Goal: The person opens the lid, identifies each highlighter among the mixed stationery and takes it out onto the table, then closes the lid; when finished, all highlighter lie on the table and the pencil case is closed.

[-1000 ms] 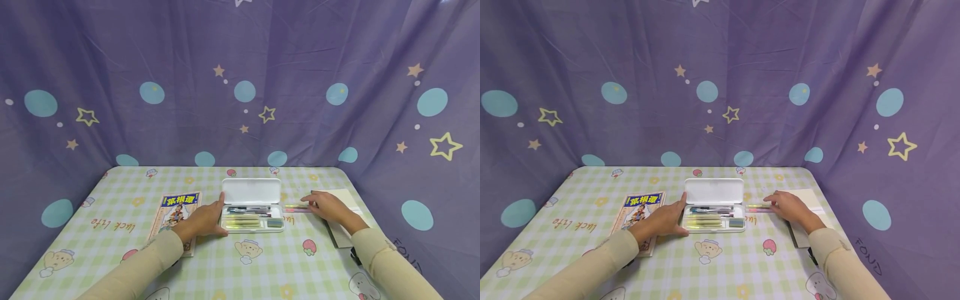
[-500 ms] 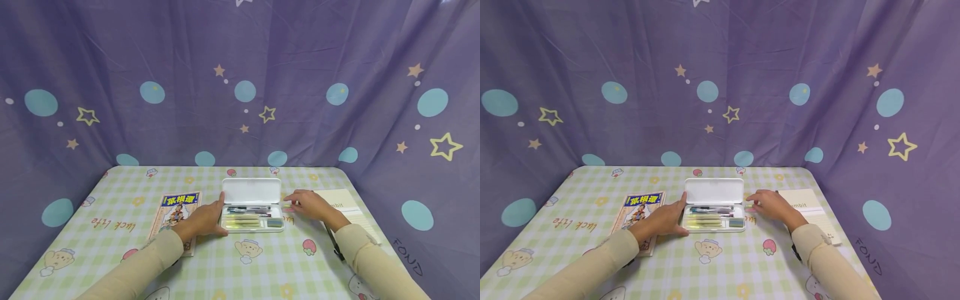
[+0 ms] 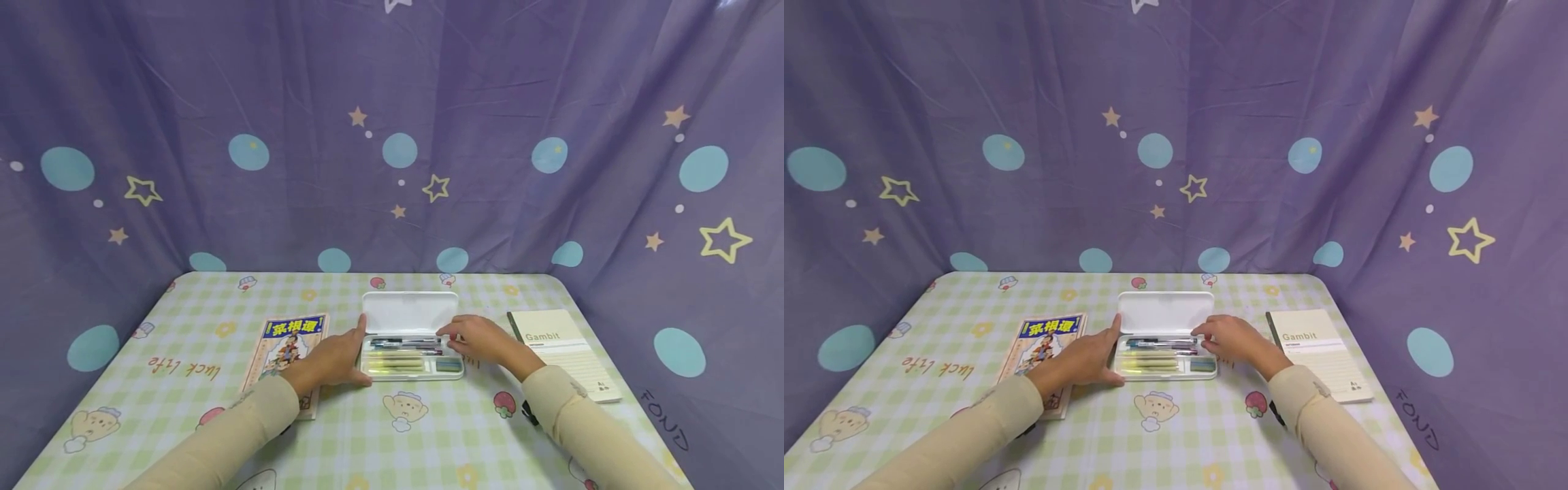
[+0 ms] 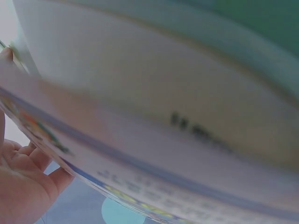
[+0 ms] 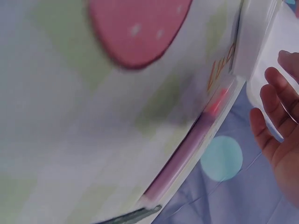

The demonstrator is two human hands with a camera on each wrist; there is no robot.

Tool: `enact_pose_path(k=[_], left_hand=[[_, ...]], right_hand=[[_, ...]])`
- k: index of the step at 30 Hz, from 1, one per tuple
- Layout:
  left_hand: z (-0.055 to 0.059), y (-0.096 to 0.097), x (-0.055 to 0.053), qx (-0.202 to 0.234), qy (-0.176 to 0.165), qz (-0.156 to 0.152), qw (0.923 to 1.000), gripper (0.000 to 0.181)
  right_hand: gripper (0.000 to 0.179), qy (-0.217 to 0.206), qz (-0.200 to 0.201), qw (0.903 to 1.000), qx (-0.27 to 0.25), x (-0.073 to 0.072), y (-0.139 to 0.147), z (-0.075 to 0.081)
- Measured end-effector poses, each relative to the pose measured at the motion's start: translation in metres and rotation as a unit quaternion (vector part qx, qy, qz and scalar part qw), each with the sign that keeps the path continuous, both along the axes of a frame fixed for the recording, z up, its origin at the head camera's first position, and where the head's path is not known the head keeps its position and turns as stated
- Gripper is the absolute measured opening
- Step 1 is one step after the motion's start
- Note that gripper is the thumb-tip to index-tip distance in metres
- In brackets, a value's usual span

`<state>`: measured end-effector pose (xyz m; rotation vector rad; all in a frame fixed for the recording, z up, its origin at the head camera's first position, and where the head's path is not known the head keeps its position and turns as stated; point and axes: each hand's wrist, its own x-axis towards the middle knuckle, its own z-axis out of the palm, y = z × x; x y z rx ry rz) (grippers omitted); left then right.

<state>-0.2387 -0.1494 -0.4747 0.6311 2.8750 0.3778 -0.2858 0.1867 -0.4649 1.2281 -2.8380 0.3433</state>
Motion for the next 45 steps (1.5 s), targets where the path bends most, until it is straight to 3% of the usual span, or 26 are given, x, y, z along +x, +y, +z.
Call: enact_pose_path(k=[8,15,21,34,45], left_hand=[[0.000,-0.001,0.000,-0.004,-0.003,0.005,1.0000,0.138],[-0.004,0.000,0.002,0.000,-0.010,0.000,0.9999,0.138],[-0.003,0.000,0.003,0.004,-0.011,0.002,0.9999,0.137],[0.001,-0.001,0.001,0.003,-0.003,-0.002,1.0000,0.136],[-0.001,-0.002,-0.001,0.009,0.000,-0.006,0.9999,0.138]], right_hand=[[0.025,0.016,0.044,0.9987,-0.017,0.002,-0.025,-0.001],[0.028,0.004,0.049,0.9985,0.023,0.009,-0.043,-0.003],[0.028,0.016,0.070,0.9972,0.022,0.011,-0.054,-0.002],[0.020,0.034,0.084,0.9948,0.045,0.009,-0.062,-0.007],[0.019,0.018,0.085,0.9952,0.043,0.007,-0.063,-0.004]])
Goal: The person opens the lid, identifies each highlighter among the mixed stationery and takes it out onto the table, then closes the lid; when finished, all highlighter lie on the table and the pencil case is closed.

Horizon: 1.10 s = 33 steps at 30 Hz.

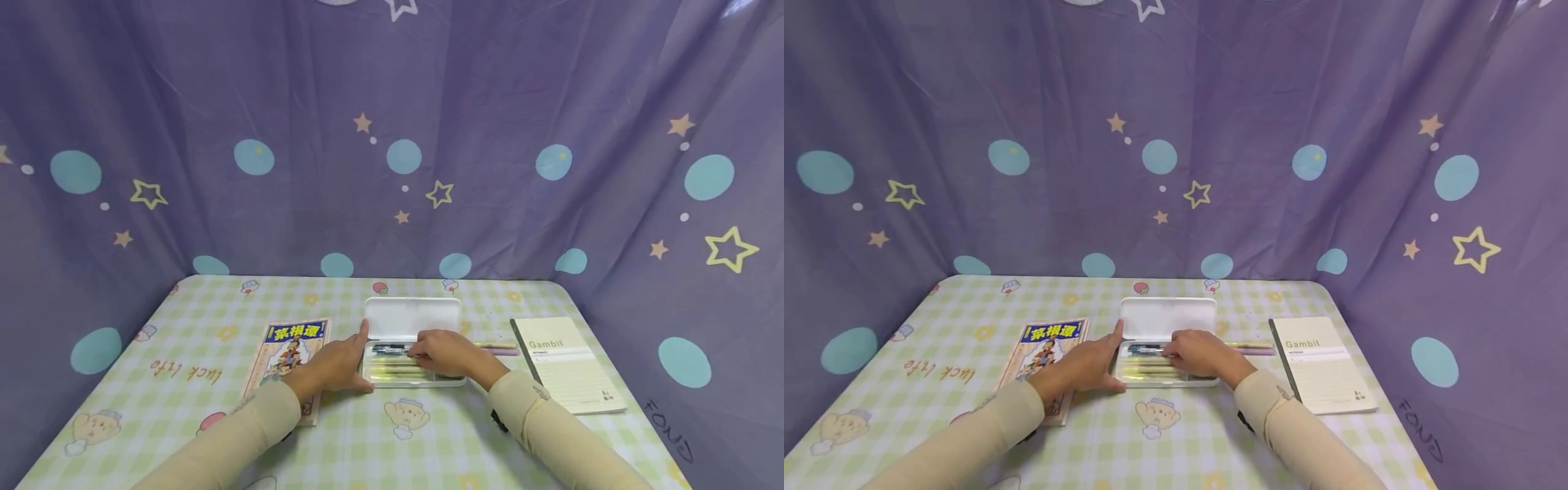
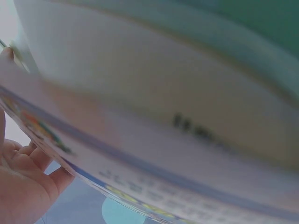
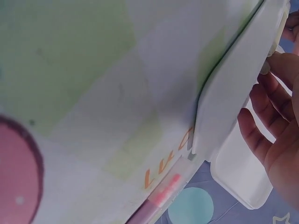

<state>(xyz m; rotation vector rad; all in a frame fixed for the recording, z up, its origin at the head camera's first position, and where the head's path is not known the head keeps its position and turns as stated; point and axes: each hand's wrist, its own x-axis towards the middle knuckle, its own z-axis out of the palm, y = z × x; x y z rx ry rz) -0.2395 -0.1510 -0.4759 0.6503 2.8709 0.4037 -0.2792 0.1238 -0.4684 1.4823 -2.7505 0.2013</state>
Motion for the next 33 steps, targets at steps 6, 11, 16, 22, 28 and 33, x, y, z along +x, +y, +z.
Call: enact_pose_path(k=[6,11,16,22,28,33], left_hand=[[-0.004,0.001,0.001,-0.006,0.005,0.007,0.9999,0.139],[-0.004,0.001,0.001,-0.006,0.002,0.009,0.9999,0.139],[-0.001,0.001,0.002,-0.002,0.004,0.007,1.0000,0.139],[-0.002,-0.001,0.002,-0.003,0.010,0.002,0.9999,0.138],[-0.002,-0.002,0.001,-0.009,0.011,0.001,0.9999,0.138],[-0.003,-0.001,0.001,-0.007,0.009,0.000,0.9999,0.138]], right_hand=[[0.020,0.012,-0.010,0.9999,-0.002,0.001,0.004,-0.004],[0.021,0.017,-0.027,0.9993,-0.019,0.000,0.015,-0.004],[0.021,0.029,-0.037,0.9981,-0.040,0.000,0.028,-0.003],[0.020,0.016,-0.038,0.9978,-0.053,-0.001,0.042,0.005],[0.020,0.004,-0.047,0.9971,-0.060,-0.002,0.060,0.010],[0.020,0.007,-0.054,0.9951,-0.082,-0.002,0.078,0.010]])
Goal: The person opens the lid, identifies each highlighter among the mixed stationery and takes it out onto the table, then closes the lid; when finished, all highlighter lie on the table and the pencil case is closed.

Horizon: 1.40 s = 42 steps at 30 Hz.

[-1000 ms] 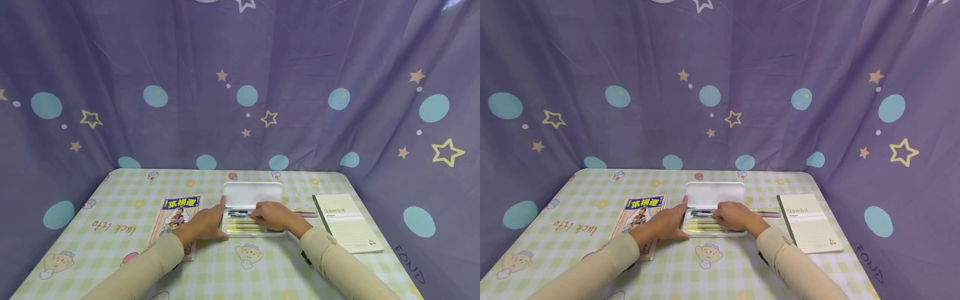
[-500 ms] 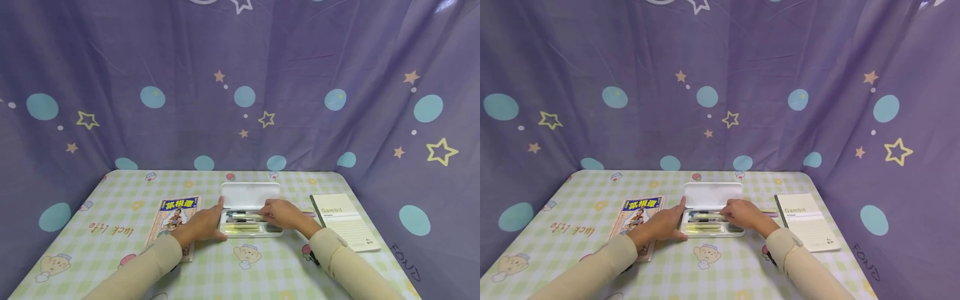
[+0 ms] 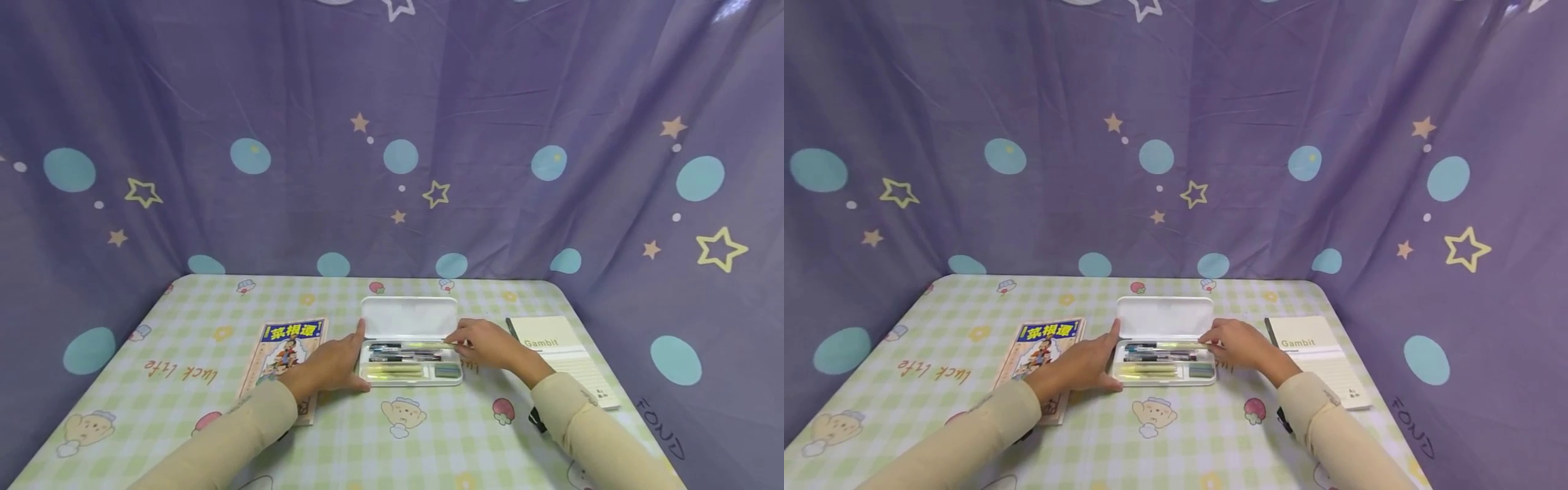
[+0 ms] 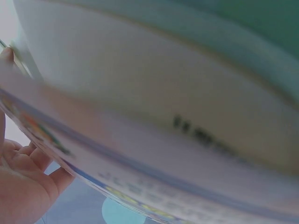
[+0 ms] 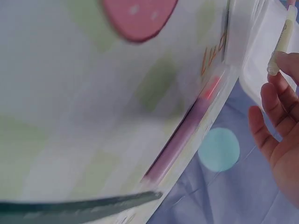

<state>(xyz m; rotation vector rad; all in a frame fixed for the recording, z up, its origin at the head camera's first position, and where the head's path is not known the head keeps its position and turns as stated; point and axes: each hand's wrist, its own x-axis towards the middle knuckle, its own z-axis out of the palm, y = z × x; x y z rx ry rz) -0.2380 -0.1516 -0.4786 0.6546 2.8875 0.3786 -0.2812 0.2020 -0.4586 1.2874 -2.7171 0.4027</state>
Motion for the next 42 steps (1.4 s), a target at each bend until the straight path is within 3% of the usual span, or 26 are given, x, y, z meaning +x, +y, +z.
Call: enact_pose_path(k=[19,34,42], left_hand=[[0.003,0.002,0.000,-0.007,-0.004,0.005,1.0000,0.137],[-0.004,0.001,0.001,-0.001,-0.007,0.002,1.0000,0.138],[0.003,0.002,-0.001,0.001,-0.005,0.003,1.0000,0.136]], right_hand=[[0.019,0.008,-0.063,0.9979,-0.014,0.006,0.065,-0.003],[0.019,0.022,-0.078,0.9966,-0.016,0.017,0.096,-0.015],[0.022,0.008,-0.093,0.9956,-0.006,0.015,0.103,-0.021]])
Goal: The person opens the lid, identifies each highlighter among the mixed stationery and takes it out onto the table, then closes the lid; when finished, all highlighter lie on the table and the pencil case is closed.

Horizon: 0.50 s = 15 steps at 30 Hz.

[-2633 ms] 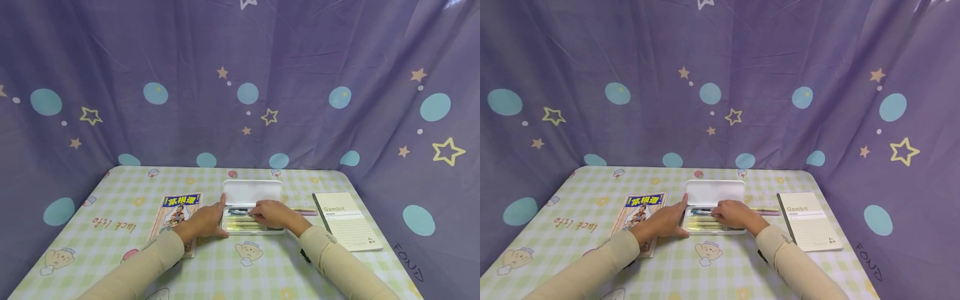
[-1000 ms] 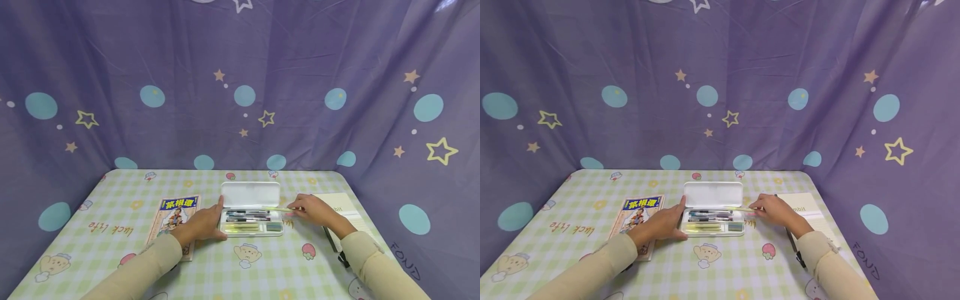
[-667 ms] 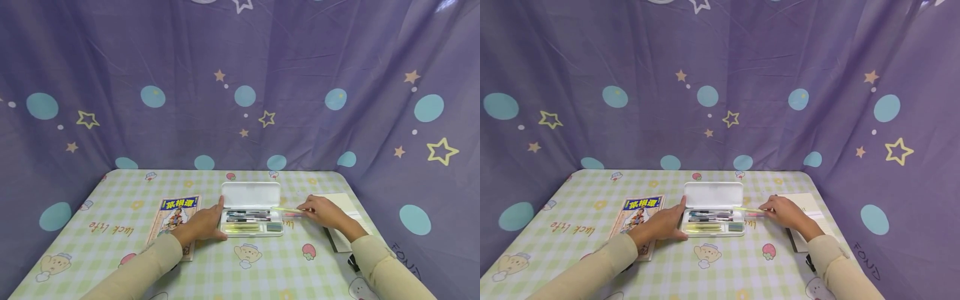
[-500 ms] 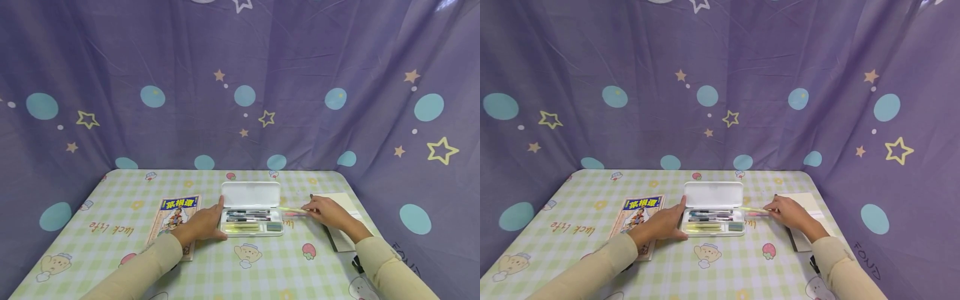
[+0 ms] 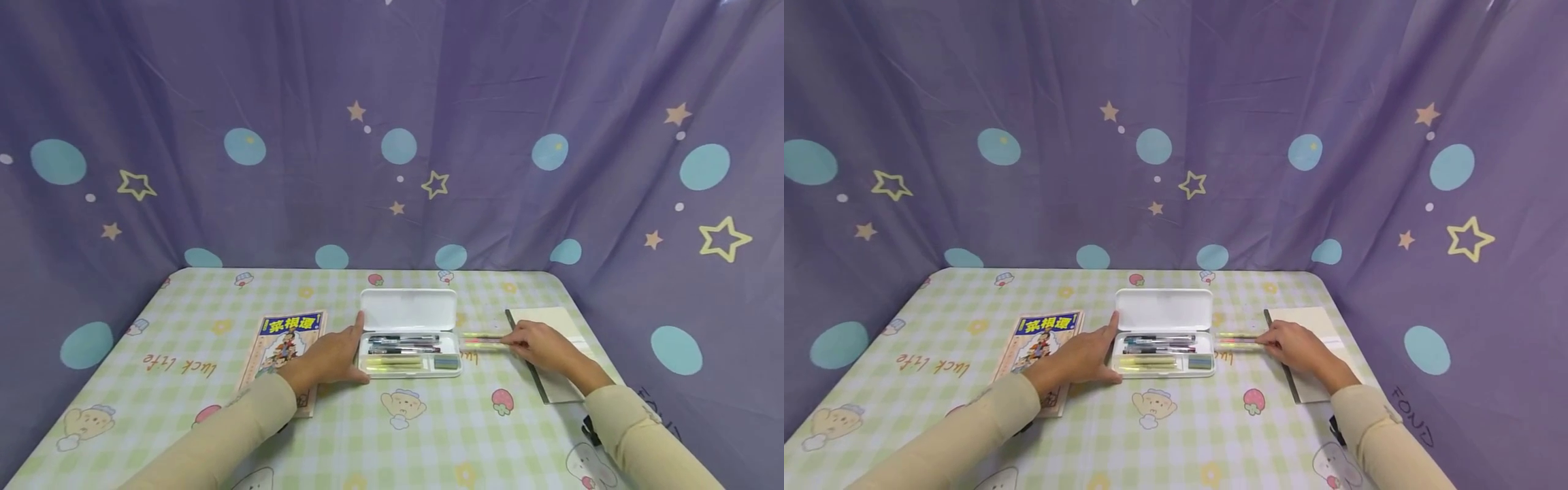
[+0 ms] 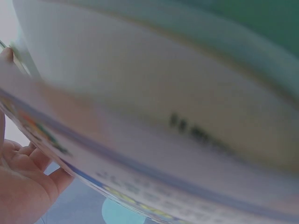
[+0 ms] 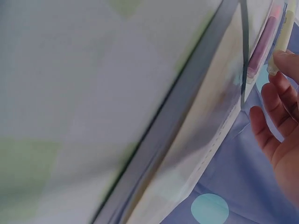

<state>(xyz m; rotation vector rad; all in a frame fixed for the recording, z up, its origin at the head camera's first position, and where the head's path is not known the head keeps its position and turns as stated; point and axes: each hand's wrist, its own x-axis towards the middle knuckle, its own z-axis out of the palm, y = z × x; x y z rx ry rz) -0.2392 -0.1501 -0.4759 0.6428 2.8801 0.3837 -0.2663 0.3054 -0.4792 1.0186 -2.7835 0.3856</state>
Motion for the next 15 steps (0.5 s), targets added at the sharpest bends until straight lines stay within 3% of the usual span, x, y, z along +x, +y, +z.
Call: enact_pose_path(k=[15], left_hand=[[-0.0002,-0.0002,-0.0017,-0.003,-0.012,0.002,0.9999,0.137]], right_hand=[[0.019,0.006,-0.011,0.9998,0.018,-0.0055,0.0013,-0.0082]])
